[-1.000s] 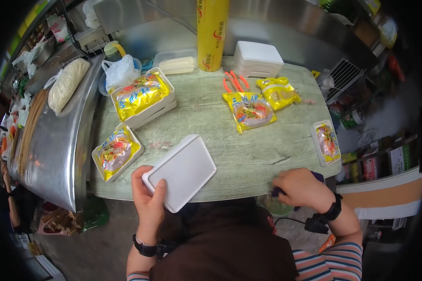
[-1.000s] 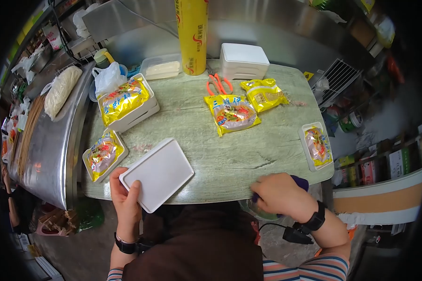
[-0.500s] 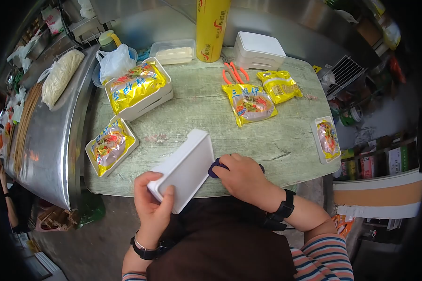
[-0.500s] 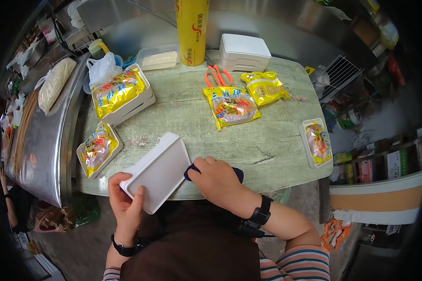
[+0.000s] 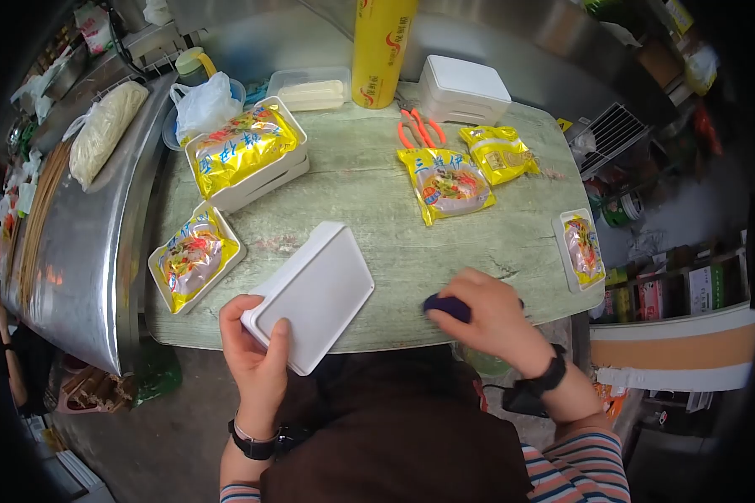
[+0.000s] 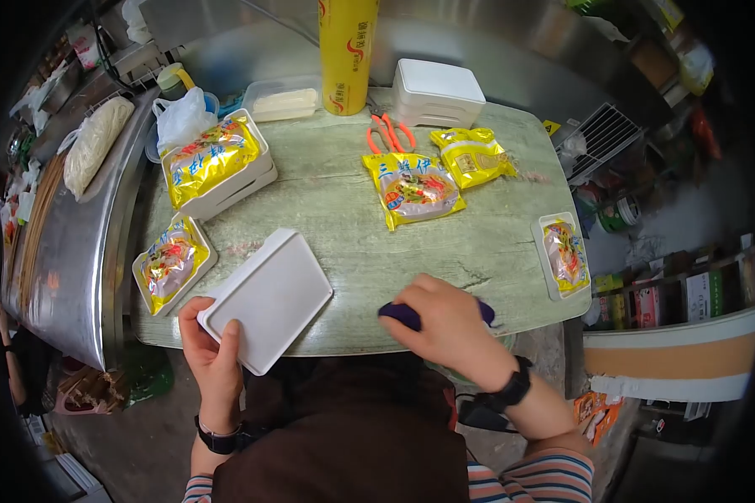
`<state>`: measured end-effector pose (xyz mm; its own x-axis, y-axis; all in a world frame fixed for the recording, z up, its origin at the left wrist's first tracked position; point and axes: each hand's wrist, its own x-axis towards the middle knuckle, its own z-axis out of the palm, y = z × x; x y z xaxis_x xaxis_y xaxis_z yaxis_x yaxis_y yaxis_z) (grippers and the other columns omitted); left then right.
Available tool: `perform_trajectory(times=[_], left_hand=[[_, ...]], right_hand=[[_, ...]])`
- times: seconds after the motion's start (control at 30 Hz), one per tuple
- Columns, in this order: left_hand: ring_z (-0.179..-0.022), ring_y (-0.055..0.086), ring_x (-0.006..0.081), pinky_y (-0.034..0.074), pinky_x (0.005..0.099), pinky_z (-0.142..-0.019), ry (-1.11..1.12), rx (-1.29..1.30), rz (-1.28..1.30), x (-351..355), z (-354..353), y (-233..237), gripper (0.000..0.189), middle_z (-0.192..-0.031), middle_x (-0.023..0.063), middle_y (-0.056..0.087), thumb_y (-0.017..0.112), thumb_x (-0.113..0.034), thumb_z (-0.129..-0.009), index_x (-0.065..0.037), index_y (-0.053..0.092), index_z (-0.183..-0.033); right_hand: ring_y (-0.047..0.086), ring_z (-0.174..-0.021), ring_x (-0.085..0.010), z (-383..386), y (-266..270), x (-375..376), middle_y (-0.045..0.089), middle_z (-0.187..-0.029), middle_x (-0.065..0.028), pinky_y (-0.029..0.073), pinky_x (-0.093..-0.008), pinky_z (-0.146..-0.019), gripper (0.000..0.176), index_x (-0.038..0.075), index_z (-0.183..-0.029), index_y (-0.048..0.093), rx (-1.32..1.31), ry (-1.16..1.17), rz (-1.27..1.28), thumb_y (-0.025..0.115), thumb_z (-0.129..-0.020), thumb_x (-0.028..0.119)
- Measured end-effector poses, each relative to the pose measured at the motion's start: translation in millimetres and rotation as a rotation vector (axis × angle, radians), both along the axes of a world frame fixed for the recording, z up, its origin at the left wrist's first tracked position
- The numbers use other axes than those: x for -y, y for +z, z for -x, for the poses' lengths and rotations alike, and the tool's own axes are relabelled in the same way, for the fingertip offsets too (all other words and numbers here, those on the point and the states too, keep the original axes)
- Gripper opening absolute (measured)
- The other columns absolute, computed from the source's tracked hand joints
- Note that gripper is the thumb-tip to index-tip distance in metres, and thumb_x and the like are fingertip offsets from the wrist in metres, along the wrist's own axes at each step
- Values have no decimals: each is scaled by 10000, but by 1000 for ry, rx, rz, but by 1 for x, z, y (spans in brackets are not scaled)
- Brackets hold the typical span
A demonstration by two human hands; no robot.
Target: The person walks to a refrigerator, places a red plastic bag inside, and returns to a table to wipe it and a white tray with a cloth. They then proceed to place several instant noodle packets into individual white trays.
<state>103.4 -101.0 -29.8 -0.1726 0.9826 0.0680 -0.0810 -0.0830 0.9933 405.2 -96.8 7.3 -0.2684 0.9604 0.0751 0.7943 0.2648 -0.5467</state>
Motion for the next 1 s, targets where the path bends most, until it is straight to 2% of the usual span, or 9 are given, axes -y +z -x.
perform_trajectory(times=[0.13,0.17,0.23,0.37,0.43,0.8,0.87,1.0], left_hand=[[-1038,512,120,414,272,-930,-22,-89,-38,4,-6,3,398,-1114,43,519,659,4,-890,-73,457,-1225],[-1046,511,127,414,283,-939,-23,-99,-57,5,-6,2,397,-1121,50,520,668,10,-881,-65,464,-1214],[-1048,510,129,412,284,-942,-17,-106,-59,6,-5,3,395,-1123,51,521,666,9,-883,-66,464,-1214],[-1053,510,130,410,285,-945,-21,-65,-40,7,-5,2,393,-1133,54,522,664,9,-884,-66,464,-1215],[-1056,510,130,410,285,-946,-26,-74,-43,8,-5,2,396,-1134,55,523,666,8,-884,-65,464,-1216],[-1065,513,131,411,285,-946,-65,-95,-73,10,-6,4,383,-1156,62,515,668,5,-887,-62,468,-1207],[-1061,494,125,393,274,-952,-78,-166,-83,11,-6,4,388,-1135,51,508,665,-9,-897,-69,447,-1213],[-1062,494,126,394,277,-951,-95,-178,-102,12,-8,6,389,-1133,53,510,668,-20,-899,-68,446,-1215]], right_hand=[[627,-844,-303,29,-43,-25,608,-879,-93,511,-389,-720,178,91,-970,669,-112,-9,-55,708,-811,161],[619,-877,-302,37,-47,-27,607,-919,-91,507,-388,-733,193,102,-998,671,-87,6,-140,703,-811,140],[595,-930,-291,38,-57,-27,600,-1020,-76,500,-384,-751,302,140,-1093,684,-37,106,-233,703,-794,97],[586,-918,-284,35,-62,-20,601,-1012,-65,500,-378,-763,374,161,-1146,682,-54,157,-205,697,-782,73],[568,-896,-270,37,-60,-22,577,-1001,-59,500,-367,-730,421,174,-1185,662,-48,163,-212,690,-781,57],[571,-918,-279,38,-49,-28,561,-967,-64,494,-388,-749,404,159,-1161,649,1,209,-68,685,-771,58],[572,-918,-279,39,-48,-29,560,-964,-65,494,-389,-749,396,157,-1153,648,7,211,-69,685,-771,58],[575,-918,-275,38,-48,-31,561,-946,-61,500,-386,-735,309,141,-1066,648,14,216,-50,683,-769,67]])
